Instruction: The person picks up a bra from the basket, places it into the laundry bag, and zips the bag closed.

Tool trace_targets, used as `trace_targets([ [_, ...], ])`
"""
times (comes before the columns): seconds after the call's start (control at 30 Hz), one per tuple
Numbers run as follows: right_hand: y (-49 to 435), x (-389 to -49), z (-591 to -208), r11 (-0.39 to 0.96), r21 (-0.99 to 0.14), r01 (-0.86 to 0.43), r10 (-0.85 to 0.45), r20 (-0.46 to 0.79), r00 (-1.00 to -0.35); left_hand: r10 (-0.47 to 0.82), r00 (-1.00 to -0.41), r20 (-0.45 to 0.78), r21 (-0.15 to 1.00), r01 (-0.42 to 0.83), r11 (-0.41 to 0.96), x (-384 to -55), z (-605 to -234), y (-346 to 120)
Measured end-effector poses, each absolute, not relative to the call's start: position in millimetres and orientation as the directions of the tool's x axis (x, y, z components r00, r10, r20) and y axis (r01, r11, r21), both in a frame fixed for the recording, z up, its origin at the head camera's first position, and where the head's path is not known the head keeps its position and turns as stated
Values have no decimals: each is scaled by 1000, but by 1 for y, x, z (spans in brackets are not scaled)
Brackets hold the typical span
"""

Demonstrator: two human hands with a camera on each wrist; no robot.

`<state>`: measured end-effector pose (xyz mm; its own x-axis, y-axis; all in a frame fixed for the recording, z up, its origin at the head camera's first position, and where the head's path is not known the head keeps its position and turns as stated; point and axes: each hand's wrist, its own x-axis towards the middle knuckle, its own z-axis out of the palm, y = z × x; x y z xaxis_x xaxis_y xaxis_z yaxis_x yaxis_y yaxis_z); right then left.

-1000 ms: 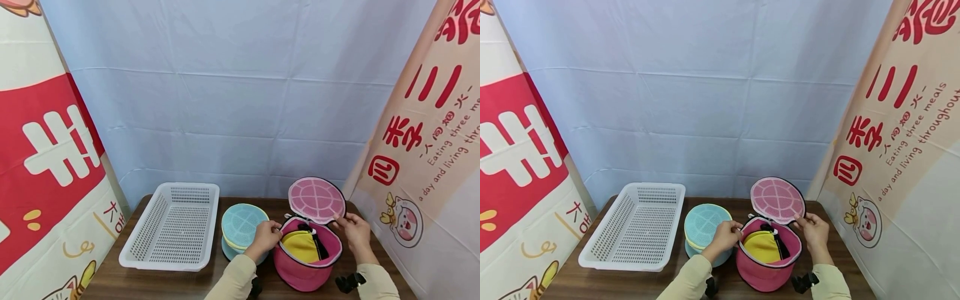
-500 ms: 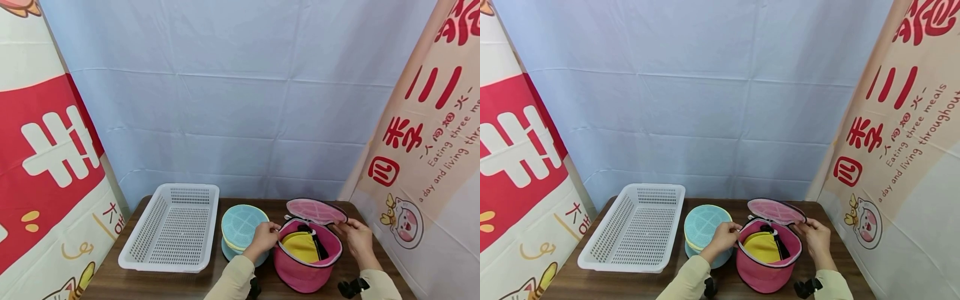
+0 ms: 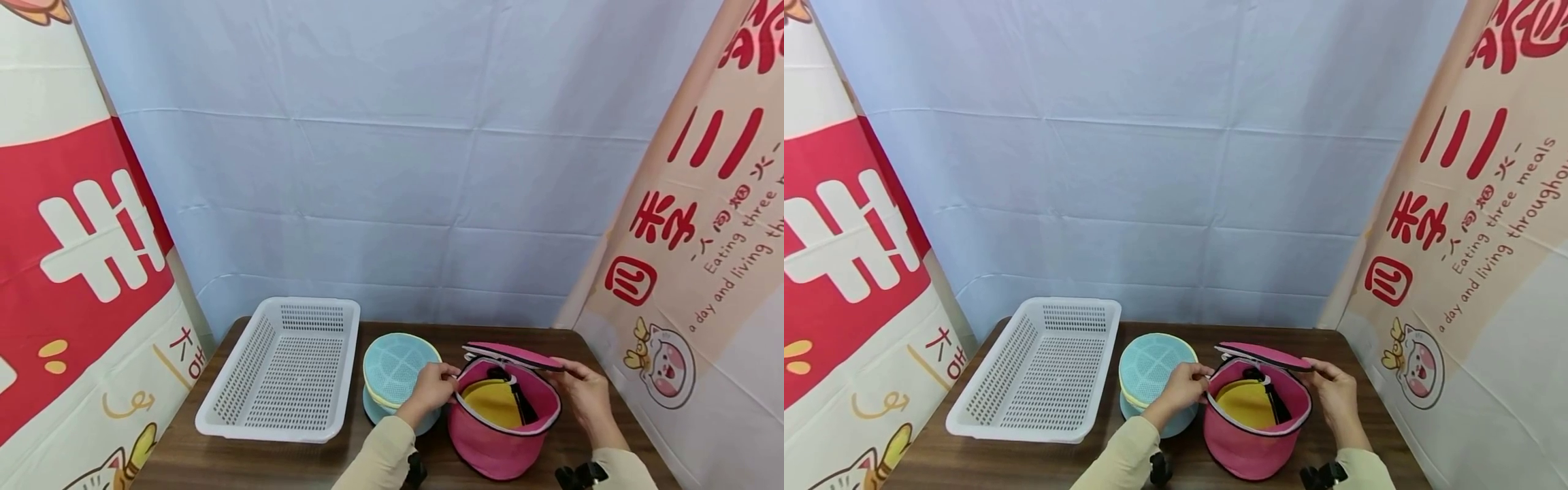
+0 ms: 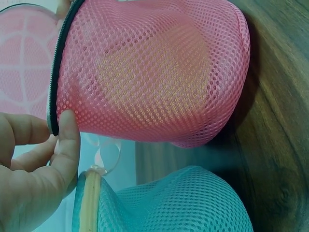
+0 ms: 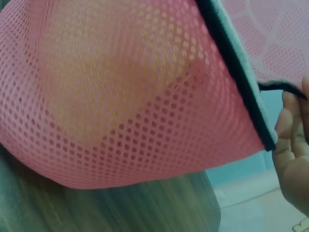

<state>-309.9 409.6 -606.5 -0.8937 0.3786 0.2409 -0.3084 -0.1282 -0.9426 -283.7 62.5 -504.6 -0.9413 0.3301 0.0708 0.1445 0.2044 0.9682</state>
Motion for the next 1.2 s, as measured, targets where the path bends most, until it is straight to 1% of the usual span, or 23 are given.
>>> trace_targets([
  [0.2,409,-297,-601,-149,-927,-344,280,294,-914,355,-932,71,970,147,194,-283,-506,59],
  [0.37,400,-281,-580,-71,-946,-317,214,296,-931,361,-928,93,967,170,187,-283,-505,58],
  [0.43,391,-271,-563,-41,-962,-271,203,258,-945,363,-926,101,967,177,182,-283,-504,57],
  [0.47,389,-269,-558,-54,-957,-284,186,270,-945,367,-925,104,968,178,174,-283,-504,57],
  [0.5,384,-263,-548,-60,-962,-266,174,252,-952,368,-925,97,972,167,164,-283,-504,57],
  [0.6,369,-245,-519,-167,-957,-239,103,224,-969,368,-926,83,980,143,139,-283,-504,58],
  [0.67,365,-238,-512,-243,-937,-249,51,244,-968,364,-929,67,984,122,131,-282,-503,58],
  [0.7,361,-233,-507,-247,-942,-228,59,221,-974,359,-932,57,985,111,132,-281,-503,58],
  [0.77,364,-233,-510,-247,-941,-230,49,225,-973,350,-936,37,987,89,133,-280,-503,59],
  [0.83,363,-233,-509,-105,-974,-200,105,189,-976,340,-940,18,990,64,125,-279,-503,60],
  [0.87,361,-233,-507,-12,-985,-171,139,168,-976,333,-943,12,991,55,120,-279,-503,61],
  [1.0,351,-231,-497,282,-956,-78,225,145,-964,314,-949,41,988,84,127,-279,-504,61],
  [1.07,348,-231,-495,328,-941,-79,224,159,-961,311,-948,62,984,111,141,-279,-505,61],
  [1.2,347,-230,-496,334,-937,-103,220,184,-958,320,-945,69,980,125,157,-279,-507,62],
])
